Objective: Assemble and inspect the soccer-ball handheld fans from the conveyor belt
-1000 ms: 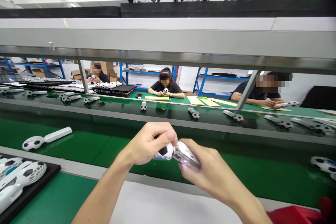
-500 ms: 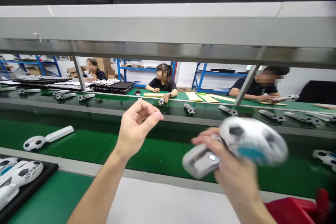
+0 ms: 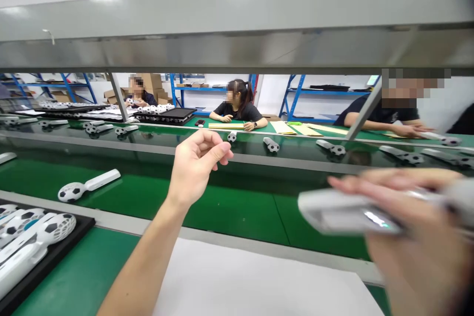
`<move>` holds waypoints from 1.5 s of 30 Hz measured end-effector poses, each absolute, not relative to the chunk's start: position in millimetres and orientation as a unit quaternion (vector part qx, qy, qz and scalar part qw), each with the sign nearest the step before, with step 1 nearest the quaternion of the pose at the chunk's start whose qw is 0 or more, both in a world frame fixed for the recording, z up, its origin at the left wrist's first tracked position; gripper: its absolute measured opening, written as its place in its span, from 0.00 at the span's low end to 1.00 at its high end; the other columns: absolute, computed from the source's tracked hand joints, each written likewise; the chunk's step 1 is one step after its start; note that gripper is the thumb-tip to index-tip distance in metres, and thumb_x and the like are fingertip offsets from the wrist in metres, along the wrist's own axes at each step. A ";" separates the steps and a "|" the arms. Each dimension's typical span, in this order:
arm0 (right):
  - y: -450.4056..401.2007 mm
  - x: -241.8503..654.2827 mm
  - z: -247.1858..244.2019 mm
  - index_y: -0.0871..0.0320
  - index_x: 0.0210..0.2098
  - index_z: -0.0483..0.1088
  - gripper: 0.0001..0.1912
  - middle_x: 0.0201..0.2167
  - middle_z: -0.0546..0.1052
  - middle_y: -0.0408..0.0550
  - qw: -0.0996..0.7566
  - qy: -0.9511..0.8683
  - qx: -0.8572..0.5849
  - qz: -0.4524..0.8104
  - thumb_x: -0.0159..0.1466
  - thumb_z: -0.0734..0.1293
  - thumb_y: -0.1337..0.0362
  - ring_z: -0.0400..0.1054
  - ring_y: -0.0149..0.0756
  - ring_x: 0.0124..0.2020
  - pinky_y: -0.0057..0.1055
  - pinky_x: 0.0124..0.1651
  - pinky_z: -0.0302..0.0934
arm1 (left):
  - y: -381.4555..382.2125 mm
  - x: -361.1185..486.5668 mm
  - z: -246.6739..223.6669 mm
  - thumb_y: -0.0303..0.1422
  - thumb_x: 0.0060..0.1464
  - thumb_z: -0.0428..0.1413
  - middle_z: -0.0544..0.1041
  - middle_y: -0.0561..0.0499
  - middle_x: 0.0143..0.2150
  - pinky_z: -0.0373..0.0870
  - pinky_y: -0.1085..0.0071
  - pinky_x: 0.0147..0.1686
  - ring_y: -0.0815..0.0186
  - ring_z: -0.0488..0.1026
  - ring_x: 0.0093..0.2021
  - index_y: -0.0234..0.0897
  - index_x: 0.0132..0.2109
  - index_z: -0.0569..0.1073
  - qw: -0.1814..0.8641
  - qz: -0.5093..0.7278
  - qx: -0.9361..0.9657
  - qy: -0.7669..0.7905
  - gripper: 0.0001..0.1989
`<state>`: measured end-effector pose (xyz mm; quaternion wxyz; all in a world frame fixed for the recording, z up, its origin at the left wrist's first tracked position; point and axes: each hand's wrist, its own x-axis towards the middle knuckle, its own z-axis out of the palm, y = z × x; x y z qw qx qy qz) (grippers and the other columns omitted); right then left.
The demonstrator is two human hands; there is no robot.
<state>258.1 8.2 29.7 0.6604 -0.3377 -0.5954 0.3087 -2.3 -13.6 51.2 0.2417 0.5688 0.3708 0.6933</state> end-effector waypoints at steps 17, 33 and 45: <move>137.8 249.3 -101.8 0.64 0.41 0.71 0.10 0.32 0.74 0.43 0.418 -0.497 -0.596 0.472 0.70 0.67 0.61 0.69 0.27 0.27 0.26 0.29 0.67 | -23.0 -5.7 51.8 0.36 0.61 0.61 0.78 0.52 0.29 0.70 0.79 0.28 0.70 0.75 0.29 0.37 0.39 0.76 0.218 0.630 0.640 0.383 0.07; 153.1 269.4 -120.4 0.61 0.52 0.71 0.17 0.55 0.72 0.54 0.290 -0.610 -0.715 0.180 0.68 0.69 0.59 0.68 0.46 0.55 0.49 0.57 0.64 | -21.2 -2.2 49.4 0.30 0.61 0.58 0.76 0.53 0.31 0.71 0.77 0.27 0.70 0.75 0.30 0.36 0.38 0.75 0.107 0.697 0.605 0.368 0.02; 122.7 265.5 -51.9 0.57 0.50 0.71 0.17 0.53 0.72 0.56 0.491 -0.644 -0.573 0.125 0.61 0.64 0.61 0.65 0.51 0.57 0.45 0.58 0.59 | -33.8 -10.7 50.7 0.26 0.60 0.56 0.76 0.54 0.32 0.71 0.73 0.32 0.69 0.73 0.30 0.38 0.35 0.73 0.025 0.650 0.649 0.395 0.04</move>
